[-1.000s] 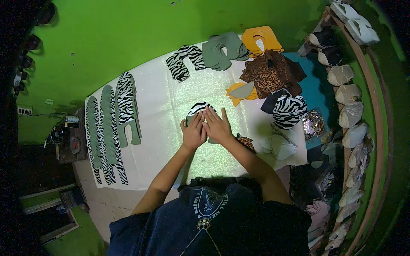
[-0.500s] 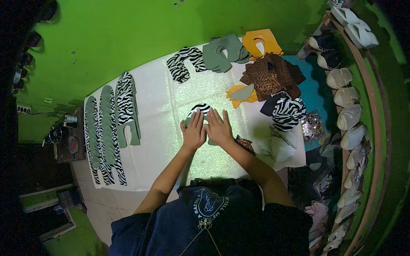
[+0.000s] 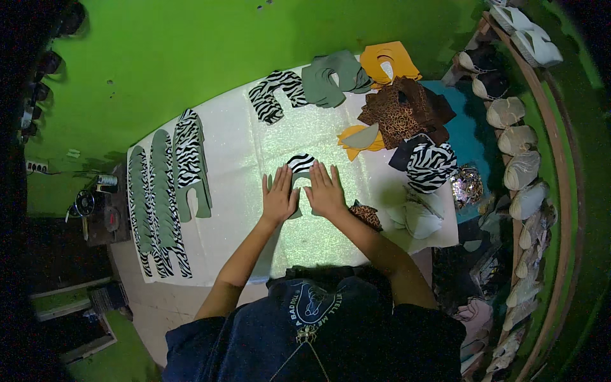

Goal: The person assembles shoe components on a white table by hand. They repeatedly pick up a zebra-print insole and a green sole, align them, and press them together before placing the finished pair aside.

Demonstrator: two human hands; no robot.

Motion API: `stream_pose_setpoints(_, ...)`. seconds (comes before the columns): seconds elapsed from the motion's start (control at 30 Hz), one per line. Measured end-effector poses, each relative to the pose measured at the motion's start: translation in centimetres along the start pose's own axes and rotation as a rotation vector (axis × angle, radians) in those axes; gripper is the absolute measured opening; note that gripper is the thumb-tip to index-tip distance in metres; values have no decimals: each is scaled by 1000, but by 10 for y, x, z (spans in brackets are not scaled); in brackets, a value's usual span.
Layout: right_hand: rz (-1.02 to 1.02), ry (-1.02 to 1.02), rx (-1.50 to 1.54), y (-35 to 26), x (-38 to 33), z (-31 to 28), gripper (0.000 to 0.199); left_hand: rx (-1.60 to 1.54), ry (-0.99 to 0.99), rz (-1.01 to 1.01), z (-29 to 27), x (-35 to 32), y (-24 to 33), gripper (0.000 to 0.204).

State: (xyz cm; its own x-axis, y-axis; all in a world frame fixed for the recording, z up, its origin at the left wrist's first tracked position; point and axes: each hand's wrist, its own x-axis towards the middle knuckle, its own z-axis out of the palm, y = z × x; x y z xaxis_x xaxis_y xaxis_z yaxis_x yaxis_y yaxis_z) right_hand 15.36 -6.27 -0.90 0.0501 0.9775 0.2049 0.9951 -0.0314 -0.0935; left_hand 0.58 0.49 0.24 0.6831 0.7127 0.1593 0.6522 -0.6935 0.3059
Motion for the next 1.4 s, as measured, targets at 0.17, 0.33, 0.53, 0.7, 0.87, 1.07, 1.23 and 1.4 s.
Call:
stream_pose_setpoints(0.17,12,-26,-1,-1,-1,3,57,-111,-48,127,0,15,-5,57)
stream_pose_setpoints(0.33,5,-19,18,-1,-2,6,56,-108,-125,229,4,42,-5,55)
stream_pose_setpoints(0.53,16,-70,61,0,8,-5,53,-110,-123,208,7,44,-7,53)
stream_pose_setpoints(0.7,32,-9,162,-2,18,4,52,-81,-135,215,12,44,-9,55)
stream_pose_setpoints(0.87,69,1,195,-5,20,12,56,-141,-118,214,14,43,-9,55)
stream_pose_setpoints(1.07,90,-1,117,-13,25,1,62,-84,-131,184,13,44,-9,57)
stream_pose_setpoints(1.23,40,-51,97,-4,11,-3,63,-68,-166,155,13,43,-9,56)
stream_pose_setpoints(1.4,40,-40,120,-1,1,2,59,-51,-178,151,16,43,-8,56)
